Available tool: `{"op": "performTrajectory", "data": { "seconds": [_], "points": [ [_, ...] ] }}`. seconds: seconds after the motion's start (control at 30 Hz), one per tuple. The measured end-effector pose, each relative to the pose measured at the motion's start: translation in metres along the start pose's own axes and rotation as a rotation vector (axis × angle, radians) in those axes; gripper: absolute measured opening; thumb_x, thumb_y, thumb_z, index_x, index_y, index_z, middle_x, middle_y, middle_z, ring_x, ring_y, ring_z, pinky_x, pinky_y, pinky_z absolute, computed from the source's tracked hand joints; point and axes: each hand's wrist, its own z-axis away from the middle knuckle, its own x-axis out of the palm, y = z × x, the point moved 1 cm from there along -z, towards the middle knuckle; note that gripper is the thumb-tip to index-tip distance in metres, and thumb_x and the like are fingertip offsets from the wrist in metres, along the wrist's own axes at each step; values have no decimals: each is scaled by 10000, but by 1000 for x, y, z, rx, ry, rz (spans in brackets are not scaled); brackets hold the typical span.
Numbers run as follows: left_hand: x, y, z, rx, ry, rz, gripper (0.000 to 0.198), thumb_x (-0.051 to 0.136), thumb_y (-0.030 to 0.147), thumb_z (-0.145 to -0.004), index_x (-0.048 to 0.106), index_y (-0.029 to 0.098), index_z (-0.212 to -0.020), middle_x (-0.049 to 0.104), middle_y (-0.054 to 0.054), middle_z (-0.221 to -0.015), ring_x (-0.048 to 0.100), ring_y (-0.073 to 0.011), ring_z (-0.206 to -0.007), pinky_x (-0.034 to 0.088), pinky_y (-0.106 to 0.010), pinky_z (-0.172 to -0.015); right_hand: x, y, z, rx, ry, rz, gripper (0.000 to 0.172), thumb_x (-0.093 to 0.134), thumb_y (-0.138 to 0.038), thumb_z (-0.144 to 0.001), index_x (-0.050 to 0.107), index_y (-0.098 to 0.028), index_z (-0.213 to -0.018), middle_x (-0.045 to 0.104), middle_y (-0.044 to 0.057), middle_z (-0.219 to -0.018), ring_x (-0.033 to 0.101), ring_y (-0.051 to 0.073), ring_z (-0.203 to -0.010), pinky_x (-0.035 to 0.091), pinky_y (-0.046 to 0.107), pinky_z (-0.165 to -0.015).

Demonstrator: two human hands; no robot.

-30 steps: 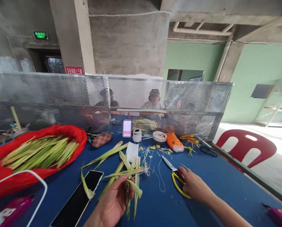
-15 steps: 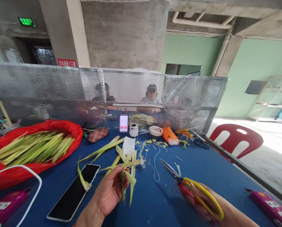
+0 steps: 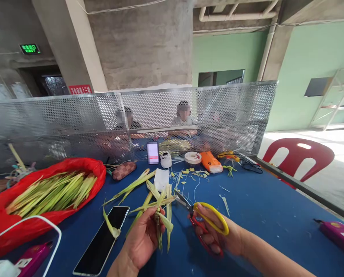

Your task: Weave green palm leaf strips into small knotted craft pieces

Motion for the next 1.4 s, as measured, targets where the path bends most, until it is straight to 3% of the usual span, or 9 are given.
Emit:
{"op": "performTrajectory", "data": {
  "seconds": [0.37, 0.53, 0.63, 0.8, 0.87, 0.93, 1.07, 1.27, 1.4],
  "points": [
    [4, 2, 9, 25, 6, 4, 72, 550, 109, -884, 602, 90, -837, 671, -47, -689, 634, -110, -506, 549, -227, -484, -20, 1, 1, -174, 227, 177, 409, 556, -600, -811, 560, -203, -908, 462, -76, -560, 305, 36, -326, 260, 147, -287],
    [6, 5, 9, -3, -62, -51, 75, 574, 114, -865, 617, 78, -816, 665, -53, -691, 622, -105, -517, 533, -220, -493, -70, -15, 17, -360, 755, 1038, 399, 599, -446, -781, 589, -199, -1094, 683, 37, -756, 642, 216, -659, 466, 290, -569],
    [12, 6, 10, -25, -114, -138, 61, 617, 131, -832, 631, 77, -810, 658, -48, -690, 606, -101, -516, 512, -212, -490, -90, -16, 30, -171, 931, 1493, 444, 525, -339, -848, 543, -164, -1255, 721, 143, -969, 678, 333, -883, 470, 374, -685],
    [34, 2, 18, -63, -257, -311, 130, 710, 203, -728, 652, 93, -764, 657, -45, -695, 582, -95, -535, 496, -208, -526, -51, -25, 45, -158, 958, 1904, 209, 543, -143, -816, 713, -106, -930, 682, 231, -977, 664, 369, -913, 479, 413, -726],
    [42, 0, 21, 4, -306, -406, 158, 730, 242, -688, 653, 108, -721, 656, -44, -684, 575, -105, -542, 483, -214, -511, -17, -35, 44, -393, 819, 1828, 210, 560, -118, -801, 722, -137, -933, 684, 195, -1036, 636, 351, -1007, 468, 439, -838],
    [45, -3, 21, 61, -332, -482, 166, 733, 265, -668, 654, 122, -702, 657, -41, -681, 575, -116, -561, 480, -222, -520, 15, -41, 36, -646, 430, 1495, 218, 554, -180, -845, 712, -202, -994, 669, 108, -1162, 605, 266, -1098, 450, 365, -935],
    [39, -7, 15, 98, -315, -551, 157, 726, 273, -675, 668, 135, -723, 646, -25, -671, 553, -108, -572, 452, -216, -535, 43, -28, 2, -640, -22, 822, 225, 607, -340, -840, 728, -182, -944, 731, 43, -953, 633, 231, -986, 460, 326, -911],
    [25, -14, 0, 59, -265, -595, 184, 721, 310, -708, 660, 138, -728, 648, -34, -688, 570, -126, -612, 448, -237, -585, 26, 1, -23, -526, 121, 500, 278, 625, -415, -788, 653, -151, -705, 627, 10, -644, 592, 151, -633, 453, 271, -654],
    [23, -22, -8, 71, -221, -598, 202, 739, 330, -711, 646, 154, -745, 650, -20, -691, 552, -112, -605, 436, -228, -589, 23, 1, -18, -409, 233, 470, 323, 564, -489, -798, 596, -177, -721, 400, -77, -496, 359, 79, -393, 310, 224, -432]
  ]
}}
